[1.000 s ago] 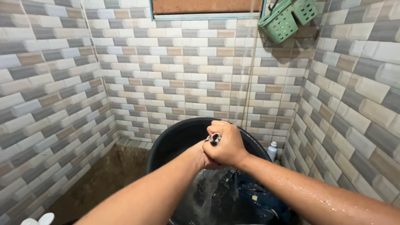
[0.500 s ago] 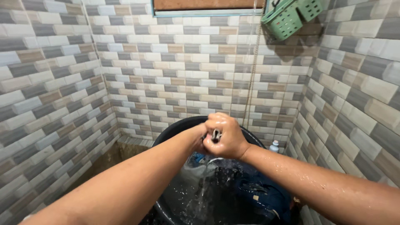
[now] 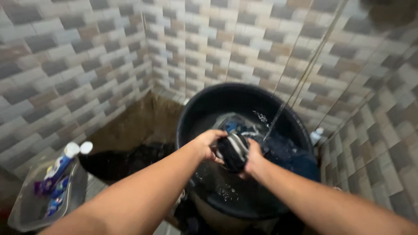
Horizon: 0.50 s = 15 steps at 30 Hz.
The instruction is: The person washes several pieces of clothing by hand in a large black basin filled with water. They repeatedly submerge, agitate, and wring out garments including a dark blue item, a striped shirt, and a dark garment. The person handles the clothes one at a time, squeezing out water and returning them to the basin.
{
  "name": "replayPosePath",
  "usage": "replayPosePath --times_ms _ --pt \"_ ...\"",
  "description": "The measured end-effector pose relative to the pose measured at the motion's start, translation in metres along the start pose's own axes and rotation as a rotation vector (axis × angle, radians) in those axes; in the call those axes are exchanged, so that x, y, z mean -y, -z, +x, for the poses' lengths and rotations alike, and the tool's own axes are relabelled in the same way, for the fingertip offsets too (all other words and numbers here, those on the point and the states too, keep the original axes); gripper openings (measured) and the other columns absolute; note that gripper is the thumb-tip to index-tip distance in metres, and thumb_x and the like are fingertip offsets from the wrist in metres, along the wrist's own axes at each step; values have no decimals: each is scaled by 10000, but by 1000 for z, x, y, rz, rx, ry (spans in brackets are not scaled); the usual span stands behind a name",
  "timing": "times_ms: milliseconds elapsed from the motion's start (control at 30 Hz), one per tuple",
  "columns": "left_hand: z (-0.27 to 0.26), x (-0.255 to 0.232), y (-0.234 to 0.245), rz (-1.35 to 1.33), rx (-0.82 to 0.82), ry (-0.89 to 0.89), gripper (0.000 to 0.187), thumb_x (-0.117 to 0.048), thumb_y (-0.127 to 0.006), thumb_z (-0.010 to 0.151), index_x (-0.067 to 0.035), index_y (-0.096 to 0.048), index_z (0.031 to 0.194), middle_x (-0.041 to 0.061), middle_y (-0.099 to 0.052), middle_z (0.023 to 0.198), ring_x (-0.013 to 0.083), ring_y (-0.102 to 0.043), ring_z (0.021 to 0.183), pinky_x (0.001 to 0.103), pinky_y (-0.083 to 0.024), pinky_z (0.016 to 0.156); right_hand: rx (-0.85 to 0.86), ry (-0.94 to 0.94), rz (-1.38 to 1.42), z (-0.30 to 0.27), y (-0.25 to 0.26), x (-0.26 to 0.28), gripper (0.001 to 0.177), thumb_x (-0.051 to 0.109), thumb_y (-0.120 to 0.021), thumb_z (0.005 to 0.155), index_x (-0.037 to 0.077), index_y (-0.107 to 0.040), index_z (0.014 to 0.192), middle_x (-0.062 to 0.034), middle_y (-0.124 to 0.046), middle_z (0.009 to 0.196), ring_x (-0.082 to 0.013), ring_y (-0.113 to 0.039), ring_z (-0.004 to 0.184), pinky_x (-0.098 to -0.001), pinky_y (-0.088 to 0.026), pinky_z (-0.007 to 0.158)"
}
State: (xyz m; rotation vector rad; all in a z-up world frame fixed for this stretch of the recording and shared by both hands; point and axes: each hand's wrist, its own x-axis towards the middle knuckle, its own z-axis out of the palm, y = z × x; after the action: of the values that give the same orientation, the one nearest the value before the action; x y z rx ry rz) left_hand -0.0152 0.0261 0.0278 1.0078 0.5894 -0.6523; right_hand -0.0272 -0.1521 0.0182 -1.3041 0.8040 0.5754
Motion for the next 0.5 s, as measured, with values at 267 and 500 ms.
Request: replayPosePath --times_ms 267,500 --pt "144 125 27 660 68 -202 351 -84 -762 792 -166 -770 1133 64 -736 1206 256 -695 1106 446 -592 916 -368 269 -678 54 83 -107 898 411 -886 721 171 -474 1482 -167 -531 1450 -336 -515 1349 -447 -448 1100" --pt "148 163 16 1559 227 -221 525 -328 -802 809 -208 -702 1310 115 -716 1312 307 -682 1227 406 -506 1064 75 632 -1412 121 96 -141 926 481 -809 777 131 -380 1519 -201 -449 1528 -388 -440 1402 -448 -394 1134"
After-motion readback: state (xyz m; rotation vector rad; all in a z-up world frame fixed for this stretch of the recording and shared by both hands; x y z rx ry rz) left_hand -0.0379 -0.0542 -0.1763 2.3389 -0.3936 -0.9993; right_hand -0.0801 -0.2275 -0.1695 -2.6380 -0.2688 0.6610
